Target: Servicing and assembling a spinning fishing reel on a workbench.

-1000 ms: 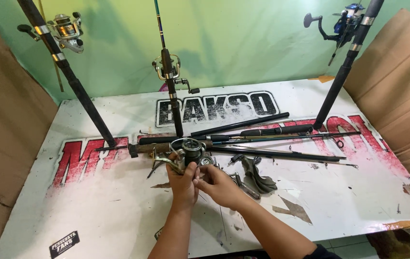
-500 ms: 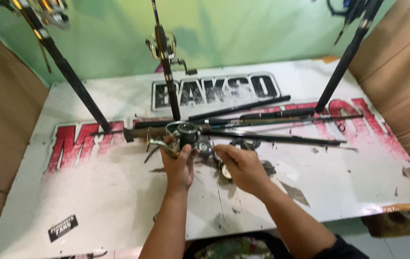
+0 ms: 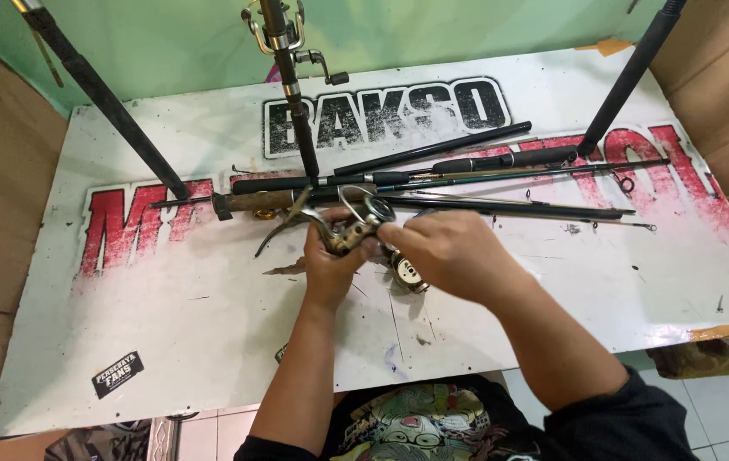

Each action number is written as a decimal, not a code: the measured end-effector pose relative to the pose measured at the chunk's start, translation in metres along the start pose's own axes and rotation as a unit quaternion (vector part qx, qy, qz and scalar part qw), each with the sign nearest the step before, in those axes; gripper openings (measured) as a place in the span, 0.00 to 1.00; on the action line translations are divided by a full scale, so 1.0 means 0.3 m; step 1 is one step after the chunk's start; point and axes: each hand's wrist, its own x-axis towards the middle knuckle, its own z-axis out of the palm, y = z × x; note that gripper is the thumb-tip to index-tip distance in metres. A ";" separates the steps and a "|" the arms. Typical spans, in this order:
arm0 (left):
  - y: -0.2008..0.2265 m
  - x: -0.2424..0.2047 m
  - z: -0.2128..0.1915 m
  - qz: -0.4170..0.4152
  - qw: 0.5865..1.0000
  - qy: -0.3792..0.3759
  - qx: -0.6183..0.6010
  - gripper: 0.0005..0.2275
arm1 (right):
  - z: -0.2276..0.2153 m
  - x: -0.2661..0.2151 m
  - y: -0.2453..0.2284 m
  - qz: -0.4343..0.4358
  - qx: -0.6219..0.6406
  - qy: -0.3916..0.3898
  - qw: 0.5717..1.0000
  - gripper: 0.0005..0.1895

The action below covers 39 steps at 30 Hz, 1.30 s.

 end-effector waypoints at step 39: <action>-0.019 0.026 -0.056 -0.095 0.988 -0.050 -0.110 0.22 | 0.011 -0.007 0.047 -0.019 -0.024 0.043 0.999 0.07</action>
